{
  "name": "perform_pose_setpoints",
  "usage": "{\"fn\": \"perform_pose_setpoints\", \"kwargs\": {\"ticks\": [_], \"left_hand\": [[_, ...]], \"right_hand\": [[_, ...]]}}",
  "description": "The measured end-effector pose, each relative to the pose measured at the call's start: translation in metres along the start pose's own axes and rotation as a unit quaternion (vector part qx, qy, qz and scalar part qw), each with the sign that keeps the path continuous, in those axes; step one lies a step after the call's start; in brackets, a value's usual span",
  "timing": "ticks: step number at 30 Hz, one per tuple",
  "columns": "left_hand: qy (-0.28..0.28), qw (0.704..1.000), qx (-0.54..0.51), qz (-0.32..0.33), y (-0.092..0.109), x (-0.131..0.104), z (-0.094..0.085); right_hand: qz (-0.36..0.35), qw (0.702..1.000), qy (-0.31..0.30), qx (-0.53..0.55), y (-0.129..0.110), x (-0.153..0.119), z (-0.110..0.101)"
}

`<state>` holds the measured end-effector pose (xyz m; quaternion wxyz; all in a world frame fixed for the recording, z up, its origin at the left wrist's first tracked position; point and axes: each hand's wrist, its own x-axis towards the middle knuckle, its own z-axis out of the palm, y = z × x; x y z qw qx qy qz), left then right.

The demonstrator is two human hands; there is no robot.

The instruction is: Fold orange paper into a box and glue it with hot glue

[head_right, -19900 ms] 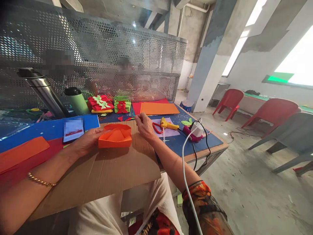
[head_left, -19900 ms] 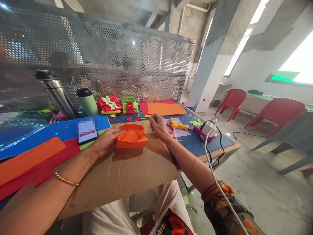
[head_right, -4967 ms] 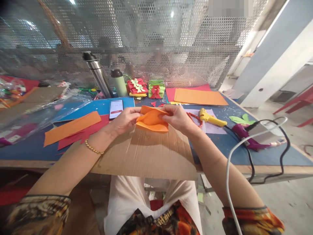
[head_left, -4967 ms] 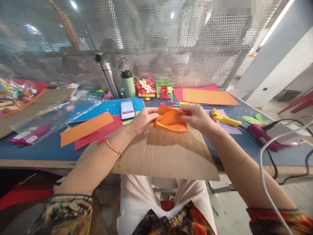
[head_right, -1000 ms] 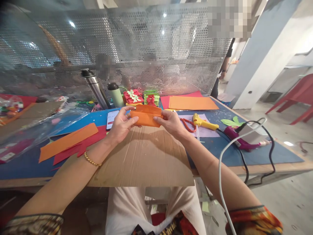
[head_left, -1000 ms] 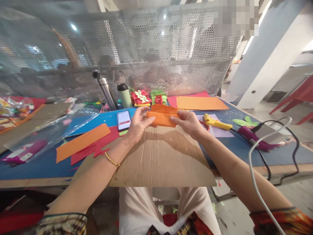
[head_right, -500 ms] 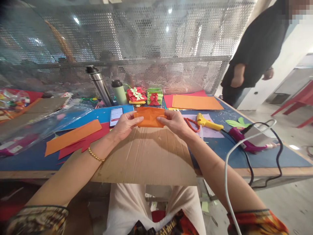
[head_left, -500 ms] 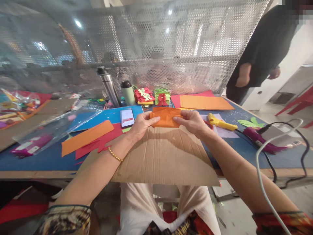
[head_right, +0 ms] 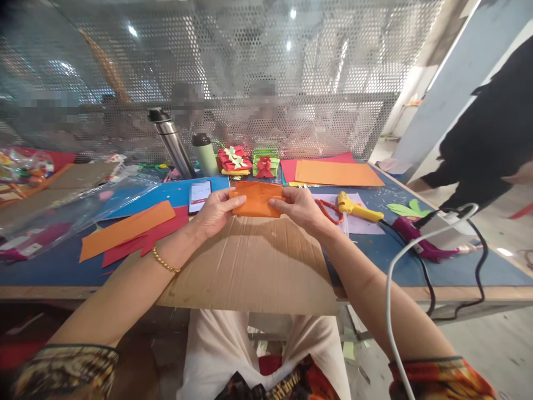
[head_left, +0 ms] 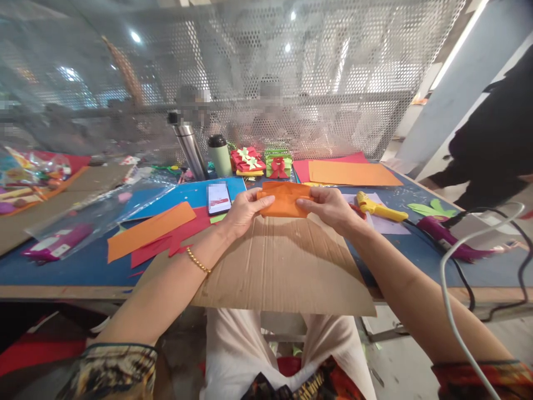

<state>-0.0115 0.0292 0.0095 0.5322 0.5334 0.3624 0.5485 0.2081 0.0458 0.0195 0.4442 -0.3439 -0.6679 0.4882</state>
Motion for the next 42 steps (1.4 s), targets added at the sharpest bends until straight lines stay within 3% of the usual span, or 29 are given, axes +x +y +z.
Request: {"fn": "perform_pose_setpoints", "kwargs": {"ticks": [15,26,42], "left_hand": [[0.011,1.000,0.011,0.002,-0.001,0.000,0.000],[-0.010,0.997,-0.035,-0.062,-0.006,0.002,0.001],[0.003,0.999,-0.025,-0.022,-0.005,0.000,0.004]], "right_hand": [[0.004,1.000,-0.004,0.004,0.000,0.000,0.001],[-0.023,0.999,0.018,-0.019,0.004,0.001,-0.001],[0.010,1.000,0.003,0.028,0.008,0.003,-0.002]]}}
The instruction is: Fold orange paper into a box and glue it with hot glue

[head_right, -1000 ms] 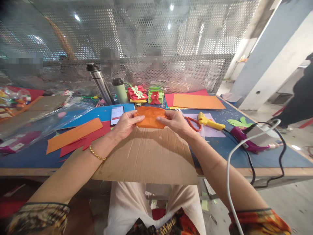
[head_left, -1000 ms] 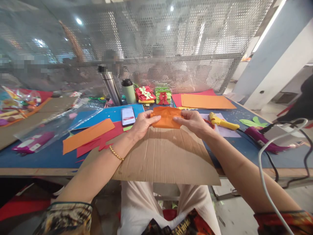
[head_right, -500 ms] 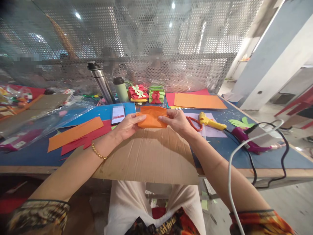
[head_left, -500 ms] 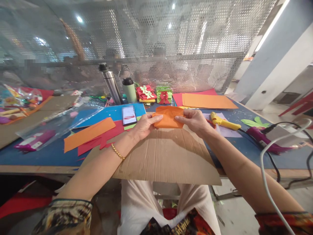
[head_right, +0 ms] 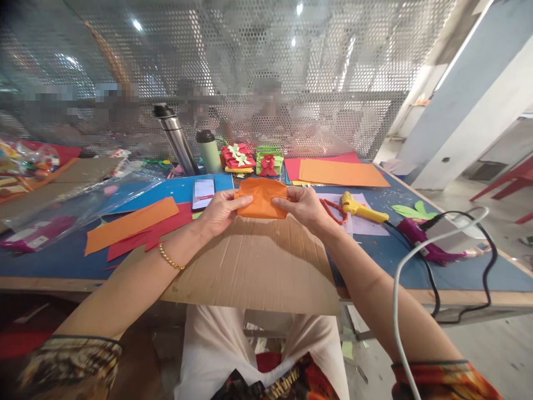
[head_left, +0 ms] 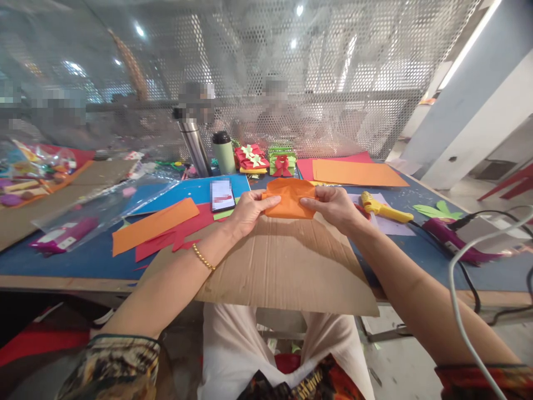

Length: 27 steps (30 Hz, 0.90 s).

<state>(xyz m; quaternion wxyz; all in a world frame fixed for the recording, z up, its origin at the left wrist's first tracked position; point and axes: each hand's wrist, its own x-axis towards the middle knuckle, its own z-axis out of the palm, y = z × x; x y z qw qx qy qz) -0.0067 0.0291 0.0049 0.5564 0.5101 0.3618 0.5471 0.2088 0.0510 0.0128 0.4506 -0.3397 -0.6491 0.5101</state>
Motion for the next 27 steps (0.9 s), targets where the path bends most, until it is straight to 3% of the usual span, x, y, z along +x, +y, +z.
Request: {"fn": "perform_pose_setpoints", "kwargs": {"ticks": [11,20,27], "left_hand": [[0.001,0.998,-0.040,-0.055,0.0085,-0.0037,0.0045],[0.014,1.000,-0.014,-0.008,0.0088,-0.0035,0.0048],[0.007,1.000,-0.016,-0.022,0.0066,-0.0034,0.0043]], "right_hand": [[-0.027,0.999,-0.016,-0.021,-0.0046,-0.0015,0.0009],[-0.026,0.998,-0.027,-0.051,-0.0020,-0.0021,0.0001],[-0.017,0.999,-0.026,-0.037,-0.0008,-0.0024,-0.0009]]}}
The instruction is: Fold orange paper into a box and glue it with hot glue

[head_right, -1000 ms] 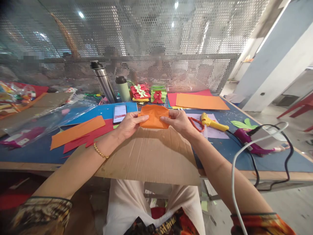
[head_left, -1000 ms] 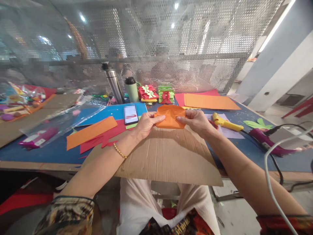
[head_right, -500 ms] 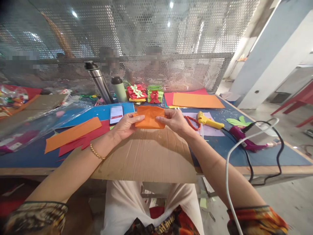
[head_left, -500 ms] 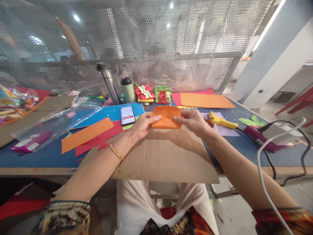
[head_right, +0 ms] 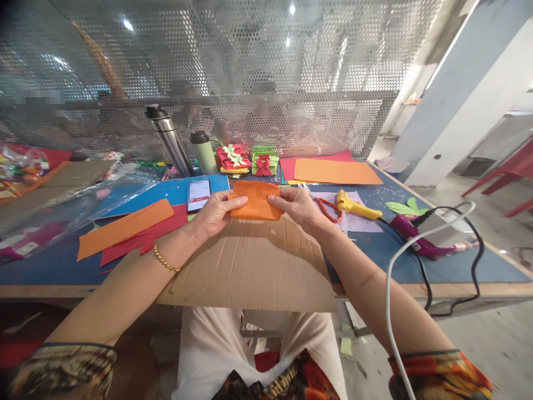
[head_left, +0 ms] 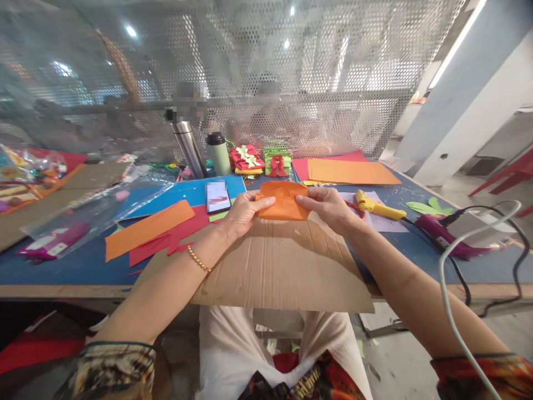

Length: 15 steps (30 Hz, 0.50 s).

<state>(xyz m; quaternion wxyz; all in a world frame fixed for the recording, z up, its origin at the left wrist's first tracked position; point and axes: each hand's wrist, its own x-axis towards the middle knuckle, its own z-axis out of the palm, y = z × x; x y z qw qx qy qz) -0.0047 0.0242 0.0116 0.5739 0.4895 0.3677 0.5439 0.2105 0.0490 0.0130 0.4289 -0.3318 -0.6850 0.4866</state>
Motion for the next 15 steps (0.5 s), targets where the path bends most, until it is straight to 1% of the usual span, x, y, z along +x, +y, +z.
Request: {"fn": "perform_pose_setpoints", "kwargs": {"ticks": [7,10,15], "left_hand": [[-0.008,0.998,-0.051,-0.036,0.0010,-0.0017,0.0022],[-0.001,0.998,-0.048,-0.030,-0.0009,-0.0005,0.0013],[0.031,0.999,-0.019,-0.007,-0.0037,0.0005,-0.0003]], "right_hand": [[0.000,1.000,0.019,-0.016,0.0009,-0.0002,0.0006],[0.008,1.000,0.009,-0.008,0.0008,-0.0007,0.0014],[0.031,0.998,-0.021,0.043,0.0000,-0.0017,0.0047]]}}
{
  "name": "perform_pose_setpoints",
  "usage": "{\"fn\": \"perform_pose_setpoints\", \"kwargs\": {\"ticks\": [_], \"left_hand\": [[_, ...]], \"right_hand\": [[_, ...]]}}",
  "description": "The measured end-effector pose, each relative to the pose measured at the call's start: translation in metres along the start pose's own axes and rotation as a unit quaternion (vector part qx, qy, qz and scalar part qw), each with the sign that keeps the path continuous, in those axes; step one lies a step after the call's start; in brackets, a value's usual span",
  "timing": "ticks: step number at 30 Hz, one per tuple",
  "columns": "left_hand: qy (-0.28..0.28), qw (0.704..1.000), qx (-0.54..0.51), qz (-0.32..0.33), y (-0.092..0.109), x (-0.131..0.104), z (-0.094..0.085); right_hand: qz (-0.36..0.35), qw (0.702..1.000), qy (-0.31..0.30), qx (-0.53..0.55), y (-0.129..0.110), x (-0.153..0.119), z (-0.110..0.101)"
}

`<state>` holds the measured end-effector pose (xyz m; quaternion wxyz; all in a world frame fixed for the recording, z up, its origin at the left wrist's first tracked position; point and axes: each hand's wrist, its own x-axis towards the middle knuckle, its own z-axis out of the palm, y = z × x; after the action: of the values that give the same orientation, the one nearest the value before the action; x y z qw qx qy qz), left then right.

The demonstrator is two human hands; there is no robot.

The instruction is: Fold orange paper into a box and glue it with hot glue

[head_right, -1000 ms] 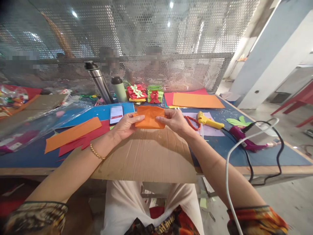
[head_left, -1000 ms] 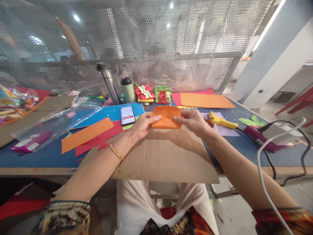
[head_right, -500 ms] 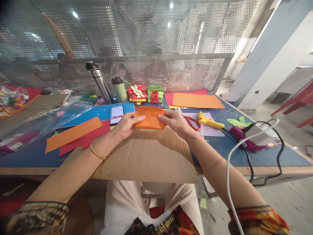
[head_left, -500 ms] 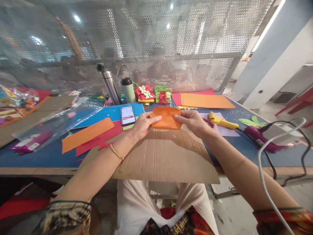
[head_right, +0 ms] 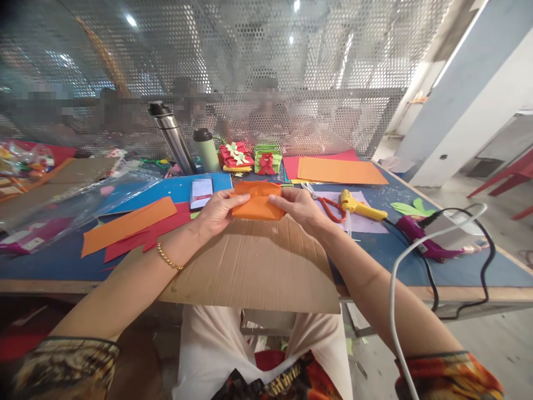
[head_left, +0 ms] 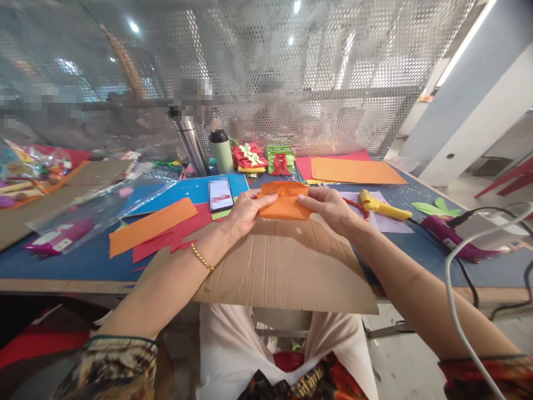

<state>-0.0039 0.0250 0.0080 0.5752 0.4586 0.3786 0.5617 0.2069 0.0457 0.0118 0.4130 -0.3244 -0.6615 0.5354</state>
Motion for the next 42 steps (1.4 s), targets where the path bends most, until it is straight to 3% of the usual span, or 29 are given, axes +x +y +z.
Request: {"fn": "perform_pose_setpoints", "kwargs": {"ticks": [7,14,23,32,42], "left_hand": [[-0.024,0.999,0.023,0.000,0.001,-0.004,0.004],[-0.027,0.999,0.043,0.009,-0.002,-0.003,0.004],[-0.046,0.997,-0.003,-0.069,-0.002,-0.001,0.003],[-0.035,0.998,0.041,-0.022,-0.004,-0.003,0.003],[-0.044,0.997,0.068,-0.018,-0.009,-0.006,0.005]], "right_hand": [[0.030,0.997,0.001,0.065,0.001,0.002,0.003],[0.012,0.999,0.016,0.037,0.001,0.003,0.002],[0.004,0.998,0.019,0.053,0.003,0.003,0.000],[0.010,0.999,0.007,0.038,0.004,0.003,0.001],[0.024,0.998,0.053,0.019,0.004,0.004,0.003]]}}
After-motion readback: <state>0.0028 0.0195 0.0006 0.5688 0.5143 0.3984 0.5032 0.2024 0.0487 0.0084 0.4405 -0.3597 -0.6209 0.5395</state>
